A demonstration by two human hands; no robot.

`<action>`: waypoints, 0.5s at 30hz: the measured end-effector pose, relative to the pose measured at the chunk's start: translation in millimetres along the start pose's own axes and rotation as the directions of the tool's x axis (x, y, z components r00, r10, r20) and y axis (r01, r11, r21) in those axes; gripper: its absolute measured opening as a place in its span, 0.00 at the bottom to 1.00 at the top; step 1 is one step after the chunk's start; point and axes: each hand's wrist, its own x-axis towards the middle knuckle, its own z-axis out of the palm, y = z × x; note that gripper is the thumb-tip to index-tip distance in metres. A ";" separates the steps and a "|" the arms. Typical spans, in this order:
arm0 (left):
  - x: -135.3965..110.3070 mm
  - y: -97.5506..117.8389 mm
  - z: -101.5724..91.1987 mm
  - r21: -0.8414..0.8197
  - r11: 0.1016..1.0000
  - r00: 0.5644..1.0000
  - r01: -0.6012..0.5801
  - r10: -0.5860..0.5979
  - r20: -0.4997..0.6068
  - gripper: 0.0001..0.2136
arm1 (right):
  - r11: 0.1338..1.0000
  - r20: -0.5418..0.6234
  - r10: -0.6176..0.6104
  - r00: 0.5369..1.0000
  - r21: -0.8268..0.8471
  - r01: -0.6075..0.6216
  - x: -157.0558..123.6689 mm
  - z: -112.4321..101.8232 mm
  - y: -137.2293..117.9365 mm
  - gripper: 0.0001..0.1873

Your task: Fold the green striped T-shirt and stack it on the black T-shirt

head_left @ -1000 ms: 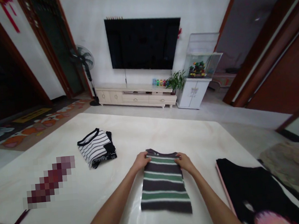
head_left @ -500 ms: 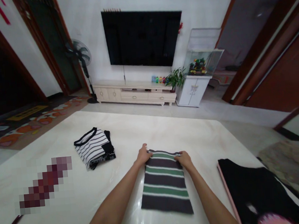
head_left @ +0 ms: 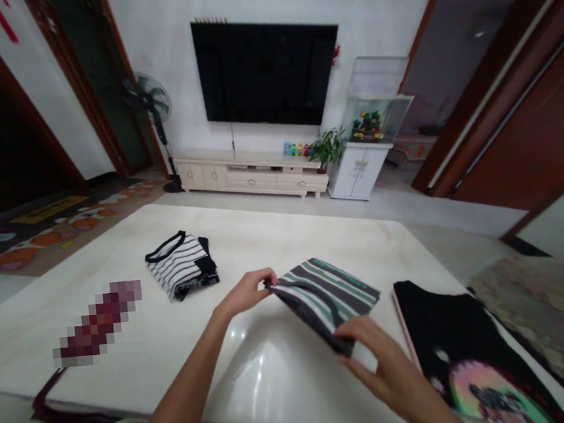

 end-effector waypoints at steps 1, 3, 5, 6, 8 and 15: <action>-9.1 -7.9 8.4 0.109 0.992 0.997 0.071 -0.075 0.033 0.08 | 0.999 0.124 0.020 0.992 0.044 -0.025 -5.9 6.4 3.2 0.12; -24.8 -16.8 31.8 0.282 0.945 0.981 0.167 -0.187 0.044 0.14 | 0.989 0.224 0.128 0.966 0.041 -0.141 -6.8 17.6 23.7 0.11; -38.1 -11.7 64.4 0.338 0.928 0.985 0.158 -0.174 0.018 0.16 | 0.948 0.112 0.317 0.942 -0.063 -0.311 4.0 27.8 57.7 0.12; -44.4 -4.6 83.4 0.335 0.935 0.992 0.115 -0.128 0.018 0.16 | 0.915 0.026 0.394 0.919 -0.109 -0.389 11.5 33.5 76.5 0.12; -56.6 12.5 122.4 0.340 0.940 0.996 0.016 -0.043 0.074 0.16 | 0.852 -0.078 0.492 0.867 -0.162 -0.498 25.0 46.3 110.4 0.14; -78.5 9.1 162.6 0.428 0.904 0.997 0.015 -0.046 0.062 0.18 | 0.753 -0.210 0.598 0.773 -0.181 -0.632 -12.5 85.5 125.9 0.19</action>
